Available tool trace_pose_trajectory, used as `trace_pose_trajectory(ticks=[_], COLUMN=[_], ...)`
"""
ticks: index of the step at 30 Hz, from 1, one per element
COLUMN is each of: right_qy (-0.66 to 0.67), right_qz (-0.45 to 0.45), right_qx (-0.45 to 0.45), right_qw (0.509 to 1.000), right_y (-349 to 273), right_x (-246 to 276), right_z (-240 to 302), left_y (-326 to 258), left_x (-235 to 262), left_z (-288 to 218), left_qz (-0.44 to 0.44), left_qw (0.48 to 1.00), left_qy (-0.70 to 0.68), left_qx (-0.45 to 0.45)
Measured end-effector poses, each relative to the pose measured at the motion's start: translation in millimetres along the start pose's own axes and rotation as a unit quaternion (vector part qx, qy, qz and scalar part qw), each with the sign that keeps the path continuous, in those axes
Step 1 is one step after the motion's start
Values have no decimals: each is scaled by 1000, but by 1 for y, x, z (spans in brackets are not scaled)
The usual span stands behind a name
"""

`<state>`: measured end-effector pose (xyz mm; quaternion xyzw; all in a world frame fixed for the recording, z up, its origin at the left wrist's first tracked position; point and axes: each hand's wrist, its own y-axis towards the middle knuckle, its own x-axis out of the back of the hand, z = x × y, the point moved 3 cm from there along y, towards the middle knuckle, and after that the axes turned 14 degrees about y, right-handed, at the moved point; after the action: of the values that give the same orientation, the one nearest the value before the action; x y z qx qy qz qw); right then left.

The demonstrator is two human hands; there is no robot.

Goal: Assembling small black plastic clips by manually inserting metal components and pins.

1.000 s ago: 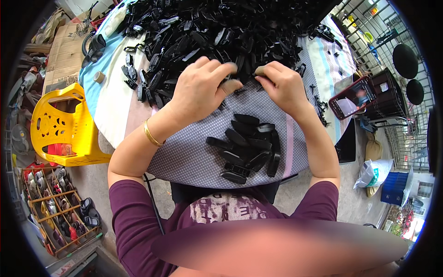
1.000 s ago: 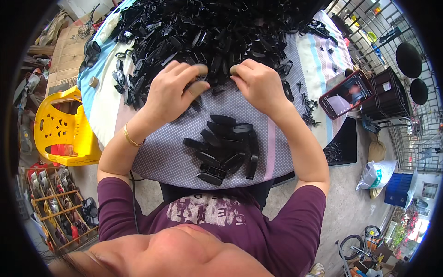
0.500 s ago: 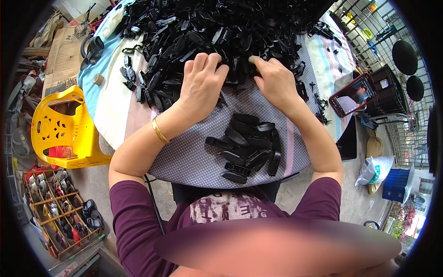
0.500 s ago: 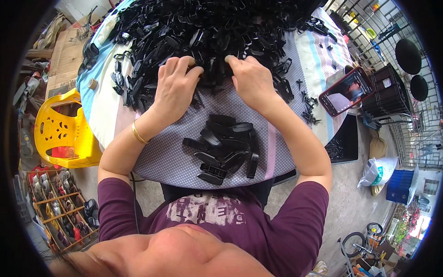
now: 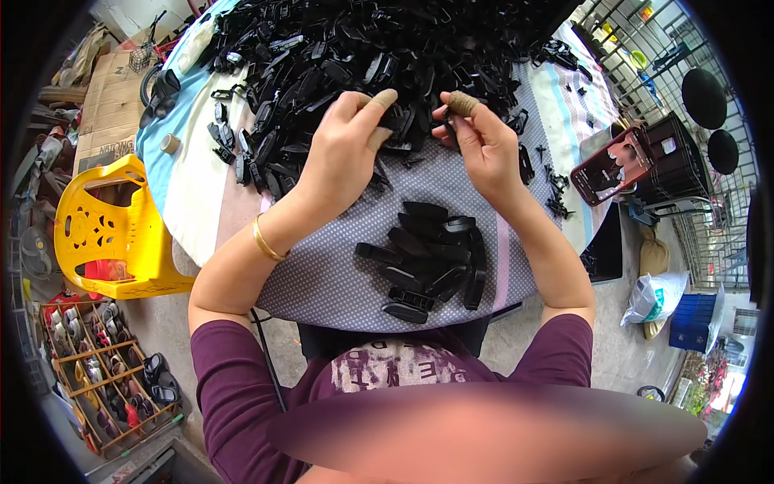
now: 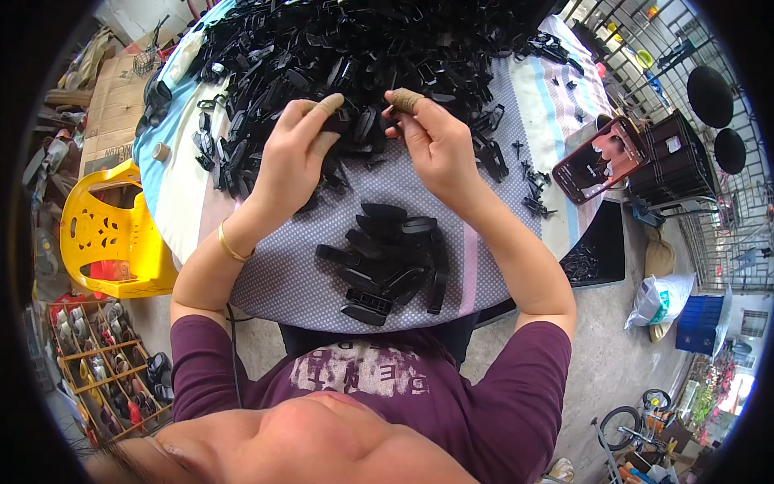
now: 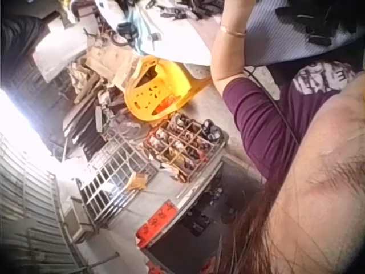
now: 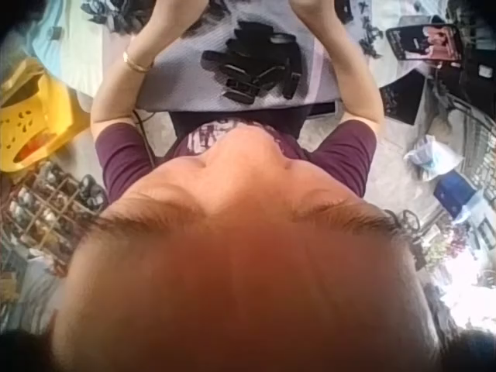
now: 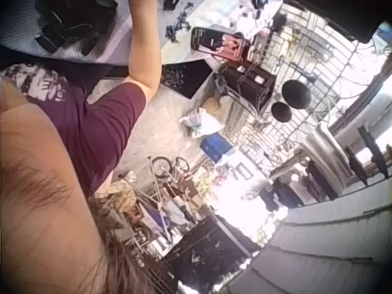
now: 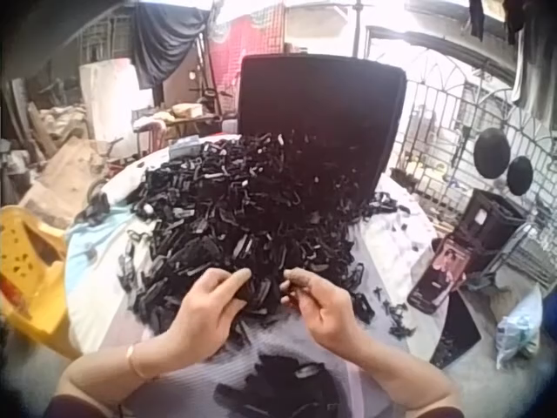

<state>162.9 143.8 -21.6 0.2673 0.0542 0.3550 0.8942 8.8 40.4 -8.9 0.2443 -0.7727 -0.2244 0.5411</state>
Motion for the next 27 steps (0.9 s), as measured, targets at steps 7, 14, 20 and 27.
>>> trace_pose_trajectory(ticks=[7, 14, 20, 27], right_qy=[148, 89, 17, 57], right_qz=[-40, -20, 16, -33], right_qx=[-95, -39, 2, -14], right_qw=[984, 995, 1000, 998], right_y=[-12, -16, -16, -17], right_x=[-9, -13, -16, -11], right_z=[-1, 9, 4, 4], left_y=[-12, -11, -12, -12], left_x=[-26, -21, -19, -17], left_z=[6, -4, -7, -4], left_qz=[183, 161, 189, 197], left_qw=[810, 849, 806, 784], left_qy=[-503, -456, -507, -536], left_qx=[238, 214, 239, 243])
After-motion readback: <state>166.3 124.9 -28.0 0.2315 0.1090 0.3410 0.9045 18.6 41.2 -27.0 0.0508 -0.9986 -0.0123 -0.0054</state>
